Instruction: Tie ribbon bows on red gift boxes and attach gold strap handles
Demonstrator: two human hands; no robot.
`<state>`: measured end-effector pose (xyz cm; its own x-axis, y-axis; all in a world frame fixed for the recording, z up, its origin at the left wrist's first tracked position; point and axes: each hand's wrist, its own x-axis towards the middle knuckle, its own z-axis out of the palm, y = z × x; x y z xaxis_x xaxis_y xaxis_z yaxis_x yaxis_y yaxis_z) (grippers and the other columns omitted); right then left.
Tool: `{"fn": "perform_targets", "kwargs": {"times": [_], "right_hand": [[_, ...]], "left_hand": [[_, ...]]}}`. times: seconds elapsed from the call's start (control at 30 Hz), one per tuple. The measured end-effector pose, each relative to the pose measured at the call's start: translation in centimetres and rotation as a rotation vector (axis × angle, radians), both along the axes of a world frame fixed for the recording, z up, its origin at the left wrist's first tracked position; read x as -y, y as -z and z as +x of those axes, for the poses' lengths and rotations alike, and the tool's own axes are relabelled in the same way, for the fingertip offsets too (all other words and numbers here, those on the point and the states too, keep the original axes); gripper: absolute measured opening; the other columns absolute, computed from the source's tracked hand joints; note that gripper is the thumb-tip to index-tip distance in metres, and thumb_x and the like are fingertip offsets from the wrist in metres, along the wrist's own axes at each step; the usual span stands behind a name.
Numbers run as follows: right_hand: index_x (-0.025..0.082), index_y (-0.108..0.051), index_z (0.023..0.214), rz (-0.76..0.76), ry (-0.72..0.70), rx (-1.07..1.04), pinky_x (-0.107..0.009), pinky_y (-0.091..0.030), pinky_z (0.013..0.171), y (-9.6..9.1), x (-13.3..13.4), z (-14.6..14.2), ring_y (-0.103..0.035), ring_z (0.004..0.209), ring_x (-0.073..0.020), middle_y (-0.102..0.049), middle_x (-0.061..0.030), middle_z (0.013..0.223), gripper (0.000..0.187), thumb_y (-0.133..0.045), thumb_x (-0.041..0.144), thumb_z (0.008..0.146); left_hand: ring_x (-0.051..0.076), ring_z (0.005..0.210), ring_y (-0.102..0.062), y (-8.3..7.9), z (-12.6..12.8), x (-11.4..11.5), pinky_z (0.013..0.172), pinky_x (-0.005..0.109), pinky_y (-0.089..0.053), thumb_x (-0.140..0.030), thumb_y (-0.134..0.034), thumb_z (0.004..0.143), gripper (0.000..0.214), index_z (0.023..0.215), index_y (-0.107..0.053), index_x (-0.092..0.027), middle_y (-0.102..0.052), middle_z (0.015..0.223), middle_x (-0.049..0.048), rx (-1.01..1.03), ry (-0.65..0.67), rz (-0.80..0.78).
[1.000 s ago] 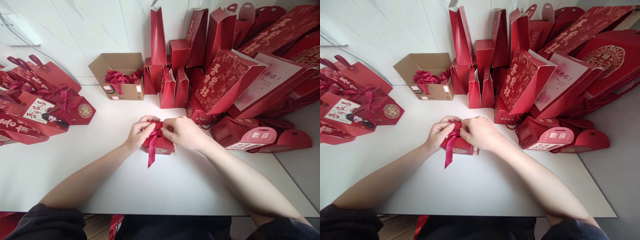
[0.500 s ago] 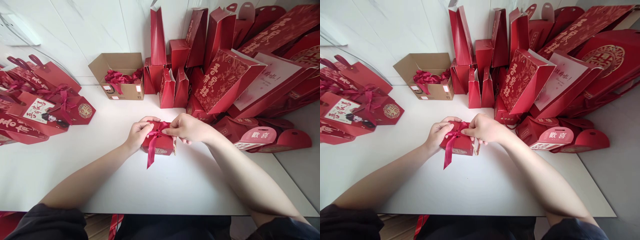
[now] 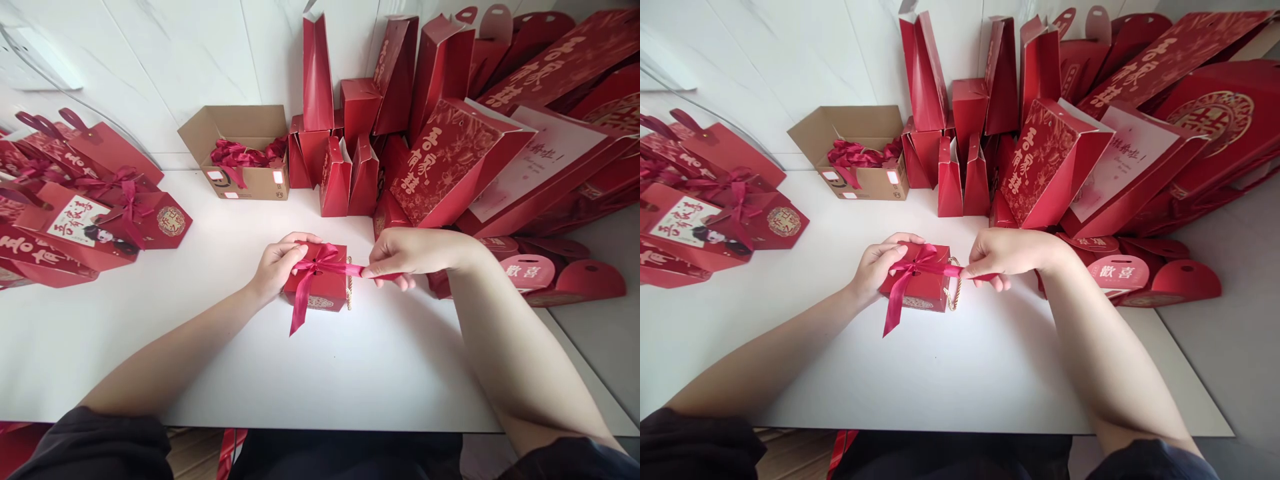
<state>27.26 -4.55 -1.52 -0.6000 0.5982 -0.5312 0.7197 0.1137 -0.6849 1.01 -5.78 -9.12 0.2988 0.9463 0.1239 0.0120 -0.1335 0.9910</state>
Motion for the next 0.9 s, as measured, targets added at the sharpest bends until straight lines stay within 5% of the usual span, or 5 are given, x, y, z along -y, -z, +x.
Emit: {"fn": "perform_targets", "kwargs": {"times": [0.17,0.3,0.47,0.67,0.9], "right_hand": [[0.023,-0.072,0.099,0.233,0.023,-0.157,-0.031,-0.047,0.079,0.1,-0.2,0.9,-0.063,0.093,-0.0224,-0.072,-0.0050,0.101,0.028,-0.056,0.043,0.087],[0.023,-0.068,0.106,0.291,0.139,-0.365,-0.034,-0.045,0.087,1.0,-0.3,-1.0,-0.059,0.099,-0.0221,-0.068,-0.0057,0.108,0.035,-0.051,0.049,0.091],[0.019,-0.065,0.102,0.149,0.129,-0.587,-0.032,-0.045,0.083,2.4,0.1,-3.7,-0.058,0.089,-0.0175,-0.066,-0.0053,0.103,0.036,-0.057,0.051,0.088],[0.016,-0.064,0.077,0.066,0.050,-0.617,-0.030,-0.044,0.081,2.7,0.0,-4.1,-0.057,0.092,-0.0182,-0.064,-0.0061,0.103,0.036,-0.066,0.052,0.082],[0.016,-0.063,0.073,-0.012,0.049,-0.603,-0.031,-0.044,0.085,3.2,-0.4,-3.8,-0.058,0.092,-0.0183,-0.065,-0.0061,0.102,0.037,-0.064,0.051,0.084]], "left_hand": [[0.024,0.103,-0.062,-0.2,-0.1,-0.1,0.091,0.035,-0.047,-0.038,-0.054,0.091,0.043,0.056,-0.064,-0.015,-0.064,0.120,0.0096,-0.044,0.086,0.022],[0.023,0.101,-0.062,-0.4,-0.1,0.1,0.090,0.035,-0.048,-0.042,-0.054,0.090,0.047,0.053,-0.062,-0.015,-0.064,0.121,0.0097,-0.078,0.138,0.014],[0.023,0.101,-0.062,-0.6,0.0,0.1,0.091,0.035,-0.048,-0.044,-0.055,0.090,0.045,0.056,-0.065,-0.016,-0.064,0.120,0.0082,-0.104,0.151,0.062],[0.024,0.106,-0.061,-0.8,-0.1,0.0,0.095,0.036,-0.046,-0.041,-0.053,0.092,0.044,0.058,-0.066,-0.017,-0.064,0.116,0.0086,-0.130,0.147,0.131],[0.023,0.105,-0.060,-1.9,-0.6,-0.1,0.099,0.037,-0.043,-0.039,-0.050,0.093,0.052,0.046,-0.052,-0.018,-0.067,0.111,0.0060,-0.262,-0.001,0.302]]}}
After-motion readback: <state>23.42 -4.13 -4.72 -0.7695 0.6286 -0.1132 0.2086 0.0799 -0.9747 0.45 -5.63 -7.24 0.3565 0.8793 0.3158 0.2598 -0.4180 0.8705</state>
